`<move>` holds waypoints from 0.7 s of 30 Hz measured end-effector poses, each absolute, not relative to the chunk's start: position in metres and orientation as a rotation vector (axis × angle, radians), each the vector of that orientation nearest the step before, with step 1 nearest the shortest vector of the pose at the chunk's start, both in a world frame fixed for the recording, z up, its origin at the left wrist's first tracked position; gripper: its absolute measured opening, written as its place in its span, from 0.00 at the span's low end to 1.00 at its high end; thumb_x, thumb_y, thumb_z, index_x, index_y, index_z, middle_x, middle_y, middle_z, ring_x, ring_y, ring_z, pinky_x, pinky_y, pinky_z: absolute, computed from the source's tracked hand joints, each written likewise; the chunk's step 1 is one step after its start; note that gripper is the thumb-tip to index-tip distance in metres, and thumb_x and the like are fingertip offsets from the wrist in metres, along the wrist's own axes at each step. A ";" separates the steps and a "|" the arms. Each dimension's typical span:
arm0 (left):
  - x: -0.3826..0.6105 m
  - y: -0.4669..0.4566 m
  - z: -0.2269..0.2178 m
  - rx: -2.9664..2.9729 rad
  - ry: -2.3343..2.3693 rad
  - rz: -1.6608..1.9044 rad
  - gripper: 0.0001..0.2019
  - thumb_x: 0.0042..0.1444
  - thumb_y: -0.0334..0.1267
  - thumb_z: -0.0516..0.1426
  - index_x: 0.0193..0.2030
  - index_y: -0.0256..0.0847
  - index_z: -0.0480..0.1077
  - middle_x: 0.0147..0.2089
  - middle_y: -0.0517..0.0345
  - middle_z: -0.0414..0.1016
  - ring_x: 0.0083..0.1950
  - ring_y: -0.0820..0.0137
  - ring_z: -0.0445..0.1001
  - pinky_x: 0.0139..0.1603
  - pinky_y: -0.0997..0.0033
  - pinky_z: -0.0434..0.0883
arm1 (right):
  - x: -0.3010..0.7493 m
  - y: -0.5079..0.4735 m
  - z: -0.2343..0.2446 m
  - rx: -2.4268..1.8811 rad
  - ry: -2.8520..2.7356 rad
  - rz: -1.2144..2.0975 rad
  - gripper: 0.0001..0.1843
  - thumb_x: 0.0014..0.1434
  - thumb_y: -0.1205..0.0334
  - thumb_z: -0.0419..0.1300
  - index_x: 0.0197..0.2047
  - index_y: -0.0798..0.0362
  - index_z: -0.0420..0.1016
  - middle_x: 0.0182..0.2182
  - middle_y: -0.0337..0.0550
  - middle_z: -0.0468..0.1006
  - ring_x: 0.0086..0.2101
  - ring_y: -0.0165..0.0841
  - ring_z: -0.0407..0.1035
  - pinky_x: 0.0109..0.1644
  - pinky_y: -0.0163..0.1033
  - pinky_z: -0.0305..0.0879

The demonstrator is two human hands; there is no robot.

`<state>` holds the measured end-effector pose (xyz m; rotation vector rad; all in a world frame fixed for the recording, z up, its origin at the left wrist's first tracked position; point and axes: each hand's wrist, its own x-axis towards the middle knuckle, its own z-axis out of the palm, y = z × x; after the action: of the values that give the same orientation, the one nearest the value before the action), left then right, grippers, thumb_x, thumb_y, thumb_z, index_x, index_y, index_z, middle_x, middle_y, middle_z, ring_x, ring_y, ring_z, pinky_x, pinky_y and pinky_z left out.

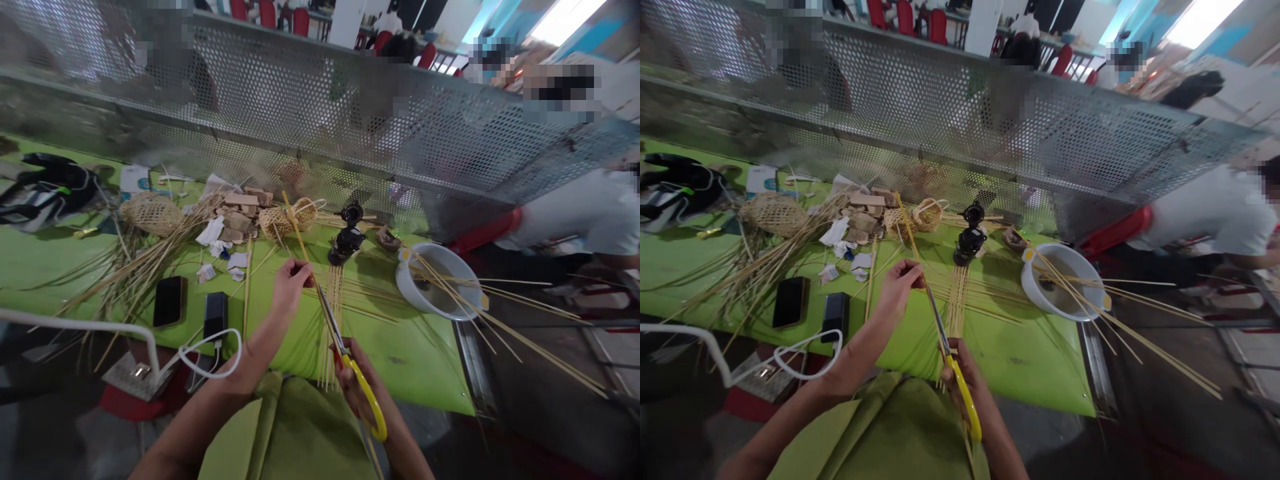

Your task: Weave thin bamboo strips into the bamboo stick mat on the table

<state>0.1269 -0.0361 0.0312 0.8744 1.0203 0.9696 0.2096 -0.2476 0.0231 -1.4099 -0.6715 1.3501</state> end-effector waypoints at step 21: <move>0.123 -0.044 0.031 0.878 0.991 0.933 0.12 0.47 0.47 0.67 0.24 0.47 0.71 0.24 0.59 0.69 0.26 0.67 0.68 0.33 0.61 0.71 | 0.209 -0.245 0.016 -1.419 -0.761 1.268 0.30 0.56 0.33 0.65 0.50 0.46 0.73 0.32 0.40 0.70 0.30 0.33 0.60 0.33 0.39 0.60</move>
<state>0.1229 -0.0436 0.0314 0.8783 0.9908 0.9327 0.2088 -0.2449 0.0156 -1.4190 -0.7607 1.2680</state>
